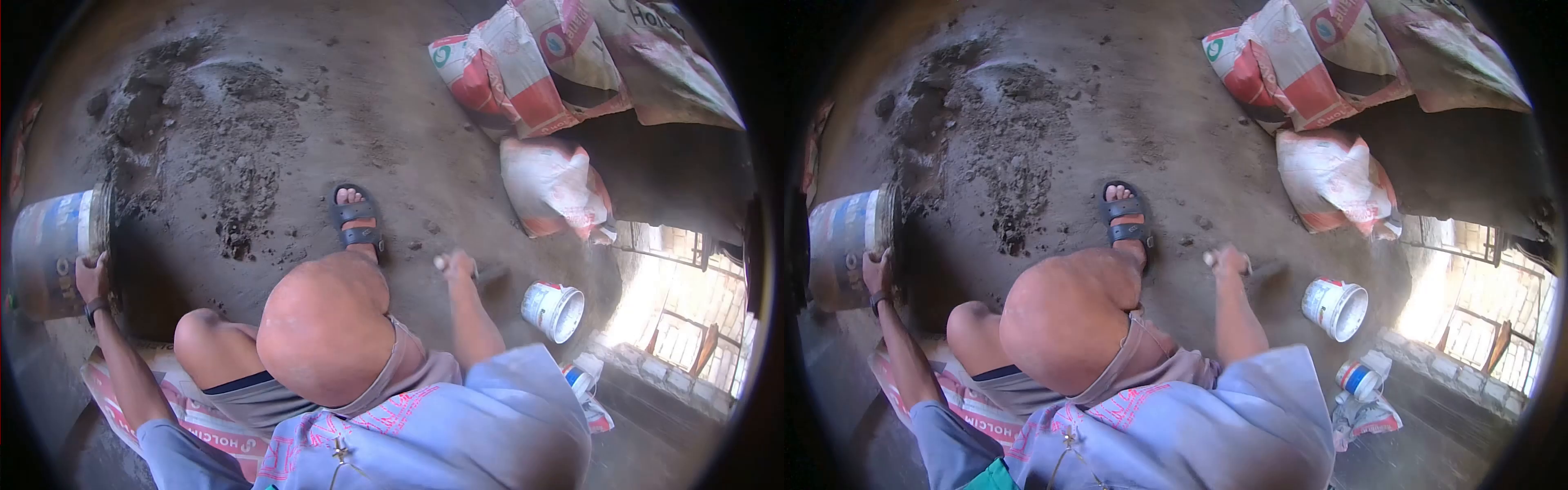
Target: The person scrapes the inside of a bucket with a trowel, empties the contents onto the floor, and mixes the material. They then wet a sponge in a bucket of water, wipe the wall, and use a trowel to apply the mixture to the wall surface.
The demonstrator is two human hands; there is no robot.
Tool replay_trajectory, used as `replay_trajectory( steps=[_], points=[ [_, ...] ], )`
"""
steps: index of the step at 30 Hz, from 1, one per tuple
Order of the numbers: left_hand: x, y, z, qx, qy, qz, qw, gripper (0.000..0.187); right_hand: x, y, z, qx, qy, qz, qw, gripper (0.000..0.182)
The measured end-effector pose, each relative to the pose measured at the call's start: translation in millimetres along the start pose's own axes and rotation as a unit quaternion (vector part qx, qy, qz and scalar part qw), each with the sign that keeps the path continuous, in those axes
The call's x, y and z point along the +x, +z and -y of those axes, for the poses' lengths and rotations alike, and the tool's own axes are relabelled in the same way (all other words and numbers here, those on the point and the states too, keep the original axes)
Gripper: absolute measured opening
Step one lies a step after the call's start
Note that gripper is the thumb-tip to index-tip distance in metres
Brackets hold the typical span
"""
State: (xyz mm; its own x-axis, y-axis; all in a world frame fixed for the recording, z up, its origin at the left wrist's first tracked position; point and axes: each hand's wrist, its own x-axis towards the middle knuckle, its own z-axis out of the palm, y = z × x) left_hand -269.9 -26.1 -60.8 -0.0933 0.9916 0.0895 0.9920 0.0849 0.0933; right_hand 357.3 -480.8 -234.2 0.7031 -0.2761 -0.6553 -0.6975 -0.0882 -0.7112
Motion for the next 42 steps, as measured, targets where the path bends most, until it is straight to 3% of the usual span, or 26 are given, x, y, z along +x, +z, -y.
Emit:
replay_trajectory(
  steps=[1,2,3,4,5,7,8,10,12,13,14,16,21,23,24,25,27,29,31,33,34,35,37,39,40,42],
  points=[
    [0.9,-1.4,0.4,0.005,0.014,-0.004,1.000,0.043,1.7,32.8,-15.3,-0.106,-0.040,0.087,0.990,0.014],
    [2.4,-1.0,2.0,0.010,0.012,-0.006,1.000,0.043,-20.8,79.3,-19.7,-0.178,-0.070,0.038,0.981,0.016],
    [5.3,-0.4,2.7,0.006,0.015,0.002,1.000,0.043,-77.7,111.6,-4.4,-0.278,-0.073,0.129,0.949,0.014],
    [9.4,-1.4,1.8,-0.001,0.021,0.009,1.000,0.044,-134.7,137.6,-0.6,-0.188,-0.055,0.165,0.967,0.012],
    [12.8,-3.2,-0.9,-0.004,0.023,0.006,1.000,0.044,-92.3,169.2,-58.4,-0.250,-0.134,0.215,0.935,0.012],
    [11.5,-4.9,-0.2,-0.013,0.041,0.008,0.999,0.043,-181.1,169.0,-20.0,-0.349,-0.022,0.374,0.859,0.009],
    [12.3,-5.9,4.3,-0.020,0.047,0.003,0.999,0.041,-185.6,161.6,-17.5,-0.348,-0.027,0.378,0.857,0.009],
    [9.6,-13.6,9.6,-0.010,0.042,0.001,0.999,0.040,-177.4,138.1,-7.9,-0.106,0.060,0.440,0.890,0.004],
    [4.4,-15.8,17.5,0.007,0.042,0.013,0.999,0.040,-119.4,87.8,-24.3,0.075,0.118,0.402,0.905,0.003],
    [4.2,-15.2,20.8,-0.014,0.039,0.002,0.999,0.041,-113.7,64.8,-23.3,-0.033,0.018,0.227,0.973,0.005],
    [4.1,-14.0,24.7,-0.037,0.034,-0.009,0.999,0.041,-113.2,38.1,-16.0,0.008,0.075,0.157,0.985,0.012],
    [11.1,-11.7,29.3,-0.042,0.030,-0.008,0.999,0.041,-61.1,18.9,-40.0,-0.029,0.038,-0.085,0.995,0.026],
    [23.8,-14.5,34.5,-0.052,0.023,0.005,0.998,0.037,-119.3,136.1,-103.8,-0.264,-0.023,0.052,0.963,0.031],
    [31.3,-4.6,52.2,-0.087,0.036,0.001,0.996,0.037,-152.1,182.5,-138.0,-0.271,-0.072,0.095,0.955,0.034],
    [32.4,1.2,59.4,-0.131,0.044,-0.004,0.990,0.038,-173.1,192.1,-133.7,-0.253,-0.102,0.129,0.953,0.034],
    [32.3,1.5,60.8,-0.133,0.043,-0.001,0.990,0.038,-232.7,182.3,-81.1,-0.287,-0.049,0.242,0.925,0.034],
    [37.5,-7.5,61.5,-0.070,0.030,0.002,0.997,0.038,-238.4,177.2,-74.4,-0.298,-0.144,0.324,0.886,0.024],
    [39.0,-16.0,63.0,-0.054,0.007,0.018,0.998,0.038,-213.4,155.5,-53.0,-0.166,0.010,0.427,0.889,0.012],
    [37.1,-12.0,73.3,-0.105,0.005,0.006,0.994,0.038,-190.7,132.3,-30.2,-0.230,-0.097,0.325,0.912,0.008],
    [36.4,-13.1,79.8,-0.100,-0.001,0.007,0.995,0.038,-136.4,113.1,-2.3,-0.183,-0.081,0.234,0.951,0.007],
    [36.8,-13.3,81.7,-0.093,0.000,0.010,0.996,0.037,-114.9,115.8,7.7,-0.200,-0.099,0.108,0.969,0.008],
    [35.3,-12.0,84.8,-0.093,-0.002,0.013,0.996,0.037,-98.6,121.0,-3.8,-0.204,-0.101,0.107,0.968,0.008],
    [35.0,-11.8,85.9,-0.117,0.000,-0.006,0.993,0.037,-85.6,152.8,-12.0,-0.421,-0.182,0.095,0.883,0.026],
    [28.6,-16.4,80.2,-0.114,-0.005,-0.006,0.993,0.038,-156.9,189.0,-47.9,-0.510,-0.308,0.142,0.790,0.045],
    [25.3,-18.7,76.3,-0.116,-0.006,-0.004,0.993,0.038,-198.5,199.9,-57.5,-0.509,-0.290,0.171,0.792,0.051],
    [26.8,-20.0,73.8,-0.101,-0.002,-0.001,0.995,0.037,-234.0,217.7,-66.0,-0.498,-0.335,0.260,0.756,0.044]
  ],
)
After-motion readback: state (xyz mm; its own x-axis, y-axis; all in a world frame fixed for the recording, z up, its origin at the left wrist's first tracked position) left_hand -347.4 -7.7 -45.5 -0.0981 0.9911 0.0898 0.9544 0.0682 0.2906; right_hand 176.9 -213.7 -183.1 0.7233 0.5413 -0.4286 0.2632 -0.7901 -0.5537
